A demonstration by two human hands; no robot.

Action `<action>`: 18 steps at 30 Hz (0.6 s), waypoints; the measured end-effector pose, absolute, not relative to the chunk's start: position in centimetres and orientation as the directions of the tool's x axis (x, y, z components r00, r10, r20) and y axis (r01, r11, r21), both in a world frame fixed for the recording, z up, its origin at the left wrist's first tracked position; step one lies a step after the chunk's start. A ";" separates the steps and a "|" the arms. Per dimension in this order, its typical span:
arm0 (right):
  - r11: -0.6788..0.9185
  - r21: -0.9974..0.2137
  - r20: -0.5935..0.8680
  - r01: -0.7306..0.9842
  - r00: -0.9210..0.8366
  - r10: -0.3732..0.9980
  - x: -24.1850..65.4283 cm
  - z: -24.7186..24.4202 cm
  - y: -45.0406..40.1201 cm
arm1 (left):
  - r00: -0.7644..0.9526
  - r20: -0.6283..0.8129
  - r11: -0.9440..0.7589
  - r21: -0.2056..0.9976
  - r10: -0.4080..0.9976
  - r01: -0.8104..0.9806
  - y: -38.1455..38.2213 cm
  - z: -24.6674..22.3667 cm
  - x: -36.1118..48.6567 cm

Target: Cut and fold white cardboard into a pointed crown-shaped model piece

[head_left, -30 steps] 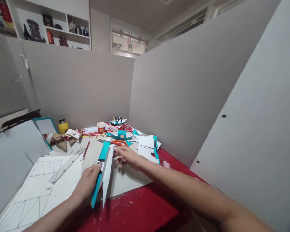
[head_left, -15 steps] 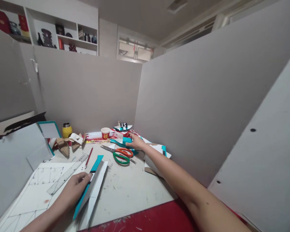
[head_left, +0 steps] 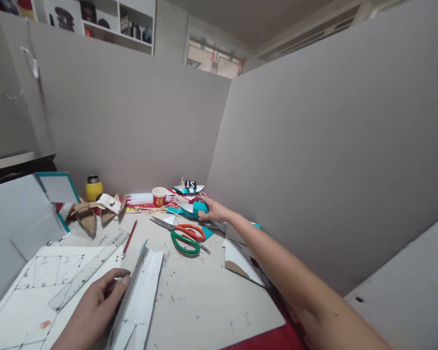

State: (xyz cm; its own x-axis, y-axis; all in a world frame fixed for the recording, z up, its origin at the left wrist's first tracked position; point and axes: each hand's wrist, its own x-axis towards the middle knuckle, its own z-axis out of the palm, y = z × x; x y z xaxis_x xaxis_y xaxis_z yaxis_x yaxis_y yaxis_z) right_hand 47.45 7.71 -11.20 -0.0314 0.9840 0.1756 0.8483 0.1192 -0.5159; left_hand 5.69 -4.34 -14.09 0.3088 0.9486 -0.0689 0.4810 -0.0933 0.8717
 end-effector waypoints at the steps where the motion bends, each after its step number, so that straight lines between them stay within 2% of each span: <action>1: 0.114 -0.509 0.178 0.853 -0.026 0.984 48.1 -10.9 7.6 | 0.311 -0.080 -0.086 0.870 0.947 0.485 -4.3 -14.2 5.6; 10: 0.049 -0.427 0.058 0.903 -0.027 0.998 51.0 -11.1 7.3 | 0.310 -0.169 -0.033 0.832 0.936 0.554 -4.1 -14.5 5.6; 13: 0.069 -0.391 0.032 0.918 -0.061 0.998 50.7 -10.3 6.8 | 0.323 -0.145 -0.061 0.832 0.935 0.551 -4.2 -14.3 5.6; 18: 0.119 -0.293 0.084 0.949 -0.098 0.992 48.8 -7.4 6.6 | 0.354 -0.158 -0.067 0.835 0.922 0.545 -4.1 -14.5 5.4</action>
State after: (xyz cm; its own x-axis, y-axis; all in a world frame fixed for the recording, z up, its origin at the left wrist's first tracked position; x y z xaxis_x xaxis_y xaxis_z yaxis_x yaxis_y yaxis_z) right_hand 48.85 6.56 -7.44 -0.0983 0.9916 0.0840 0.9487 0.1189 -0.2931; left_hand 5.40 -4.07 -14.45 0.3543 0.9217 -0.1579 0.5455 -0.0665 0.8355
